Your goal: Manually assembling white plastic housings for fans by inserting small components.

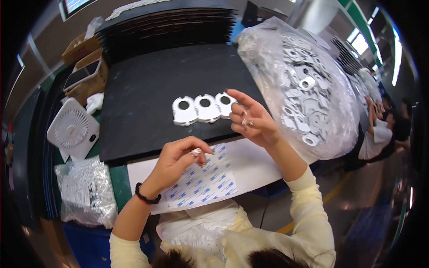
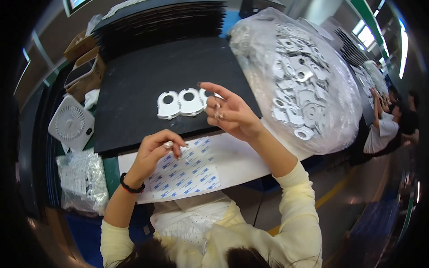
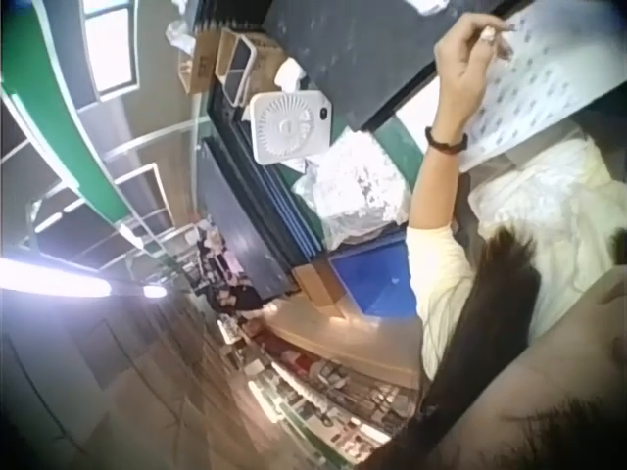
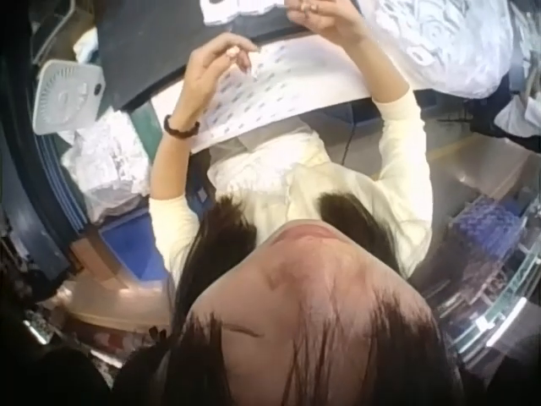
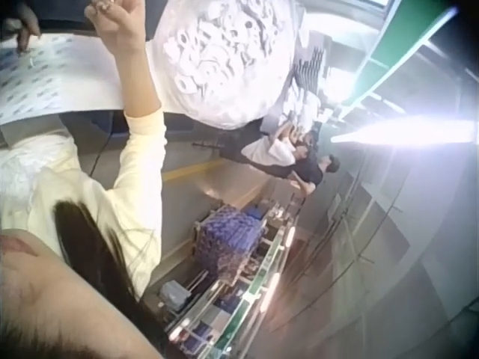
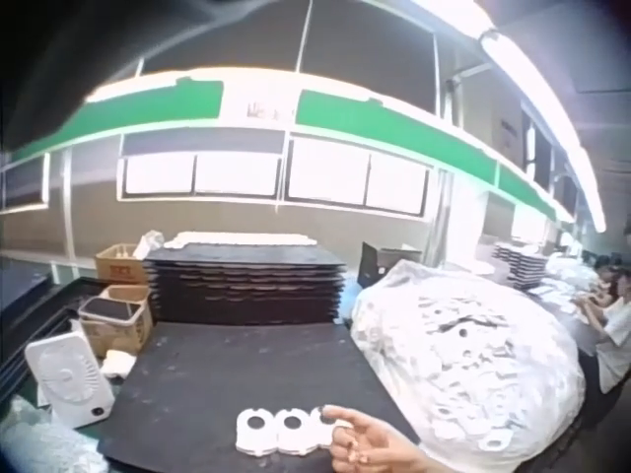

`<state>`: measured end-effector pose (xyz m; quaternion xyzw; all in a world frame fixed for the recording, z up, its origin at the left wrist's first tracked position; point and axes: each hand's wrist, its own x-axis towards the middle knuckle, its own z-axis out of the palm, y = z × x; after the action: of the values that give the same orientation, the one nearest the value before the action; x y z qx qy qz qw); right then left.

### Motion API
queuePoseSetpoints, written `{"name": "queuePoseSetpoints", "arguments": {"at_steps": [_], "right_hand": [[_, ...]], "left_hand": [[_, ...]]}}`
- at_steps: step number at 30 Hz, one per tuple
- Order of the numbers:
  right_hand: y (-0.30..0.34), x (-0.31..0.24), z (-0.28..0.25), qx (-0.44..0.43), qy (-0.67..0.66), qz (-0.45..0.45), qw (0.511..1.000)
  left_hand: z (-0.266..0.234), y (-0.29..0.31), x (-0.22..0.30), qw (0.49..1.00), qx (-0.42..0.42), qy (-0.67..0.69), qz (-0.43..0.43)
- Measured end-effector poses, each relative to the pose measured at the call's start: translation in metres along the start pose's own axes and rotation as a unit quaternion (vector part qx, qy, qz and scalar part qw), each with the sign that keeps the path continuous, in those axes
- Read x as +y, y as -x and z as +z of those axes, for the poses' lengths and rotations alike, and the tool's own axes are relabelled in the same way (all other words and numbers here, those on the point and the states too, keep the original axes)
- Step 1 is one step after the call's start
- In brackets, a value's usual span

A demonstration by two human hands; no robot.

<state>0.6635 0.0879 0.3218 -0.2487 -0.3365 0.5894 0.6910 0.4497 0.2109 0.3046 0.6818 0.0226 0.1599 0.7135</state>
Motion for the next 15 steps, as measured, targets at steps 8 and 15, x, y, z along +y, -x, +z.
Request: {"name": "queuePoseSetpoints", "arguments": {"at_steps": [8,15], "right_hand": [[0.007,-0.044,-0.026,-0.009,-0.036,-0.104,0.994],[0.015,-0.063,-0.034,0.024,0.003,-0.14,0.99]], "left_hand": [[-0.011,0.005,0.014,0.995,0.087,0.035,0.025],[-0.029,0.044,0.042,0.97,0.197,-0.025,0.143]]}}
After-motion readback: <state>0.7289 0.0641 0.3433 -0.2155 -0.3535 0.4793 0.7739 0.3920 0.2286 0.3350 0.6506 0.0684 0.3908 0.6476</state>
